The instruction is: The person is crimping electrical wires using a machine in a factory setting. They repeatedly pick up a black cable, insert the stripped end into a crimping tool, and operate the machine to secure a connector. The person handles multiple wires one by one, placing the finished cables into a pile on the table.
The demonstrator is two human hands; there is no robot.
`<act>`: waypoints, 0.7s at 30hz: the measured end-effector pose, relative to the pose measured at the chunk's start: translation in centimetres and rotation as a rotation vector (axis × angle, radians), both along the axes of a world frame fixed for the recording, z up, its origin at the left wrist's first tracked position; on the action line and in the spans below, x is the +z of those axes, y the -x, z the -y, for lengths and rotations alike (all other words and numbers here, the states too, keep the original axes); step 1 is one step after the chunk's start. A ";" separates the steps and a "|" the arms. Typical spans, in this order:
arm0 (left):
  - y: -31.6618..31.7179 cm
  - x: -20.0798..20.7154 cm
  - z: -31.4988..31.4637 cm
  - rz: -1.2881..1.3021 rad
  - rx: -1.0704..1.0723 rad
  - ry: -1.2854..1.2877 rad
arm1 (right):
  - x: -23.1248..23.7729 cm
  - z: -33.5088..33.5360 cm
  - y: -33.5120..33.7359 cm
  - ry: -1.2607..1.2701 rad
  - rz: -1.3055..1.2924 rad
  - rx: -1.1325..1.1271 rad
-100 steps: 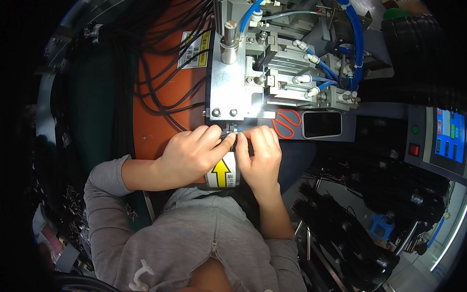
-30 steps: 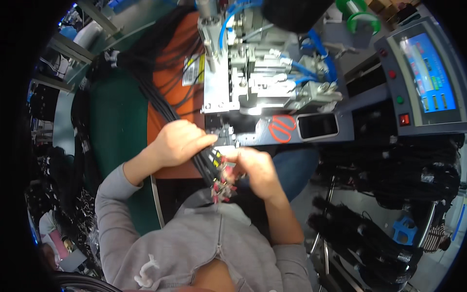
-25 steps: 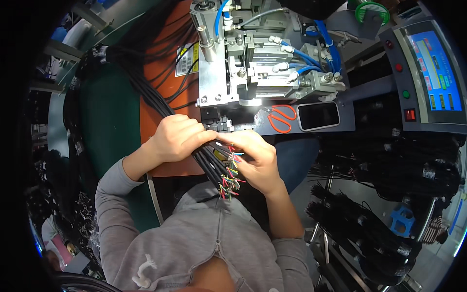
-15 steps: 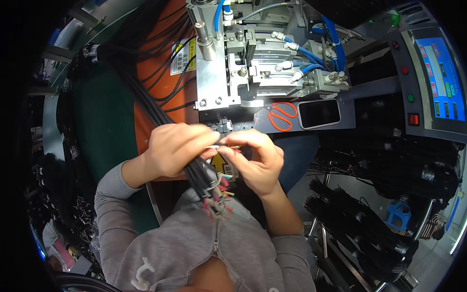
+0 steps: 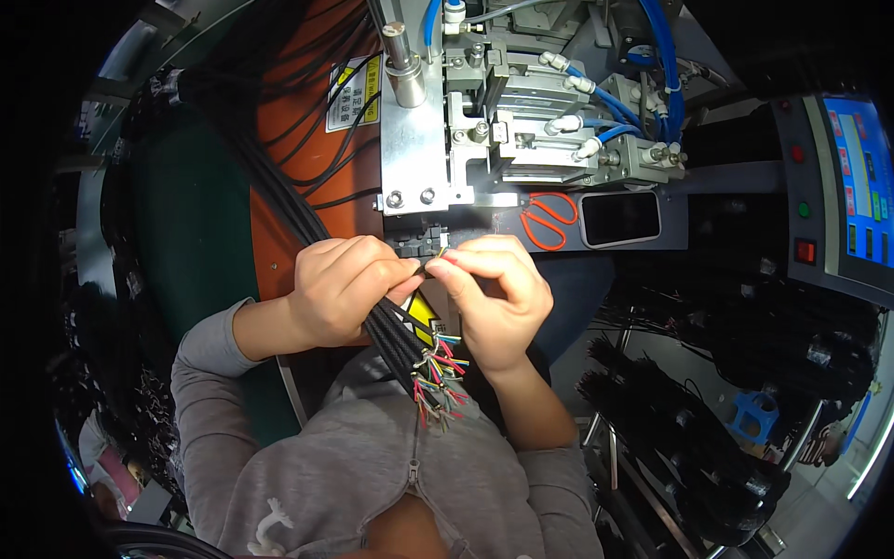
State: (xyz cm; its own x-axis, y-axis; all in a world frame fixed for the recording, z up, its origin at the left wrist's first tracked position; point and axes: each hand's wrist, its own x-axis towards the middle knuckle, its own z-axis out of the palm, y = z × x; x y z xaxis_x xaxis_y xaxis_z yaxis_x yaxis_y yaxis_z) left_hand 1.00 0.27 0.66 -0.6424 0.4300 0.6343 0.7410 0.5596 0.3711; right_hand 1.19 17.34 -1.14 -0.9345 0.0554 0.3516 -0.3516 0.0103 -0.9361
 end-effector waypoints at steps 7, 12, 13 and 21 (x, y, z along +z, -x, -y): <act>0.1 -0.2 0.1 -0.082 0.000 0.149 | 2.2 -1.2 0.4 -0.493 -0.009 0.075; 0.0 -0.1 0.0 -0.076 -0.012 0.181 | 1.5 -3.2 0.7 -0.068 0.462 0.366; -0.1 -0.1 0.0 -0.061 -0.005 0.181 | 1.3 -3.3 0.7 -0.032 0.464 0.354; -0.1 -0.9 -0.6 -0.030 0.062 0.316 | -0.6 -1.5 1.4 -0.579 -0.003 0.066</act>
State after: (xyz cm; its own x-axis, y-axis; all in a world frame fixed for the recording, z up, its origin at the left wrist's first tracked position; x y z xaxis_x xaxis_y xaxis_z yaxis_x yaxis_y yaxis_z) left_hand 1.13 0.91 -0.24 -0.6566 0.5694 0.4946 0.7098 0.6882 0.1501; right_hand -0.23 18.82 -1.71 -0.9286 -0.2046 0.3097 -0.3711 0.4983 -0.7836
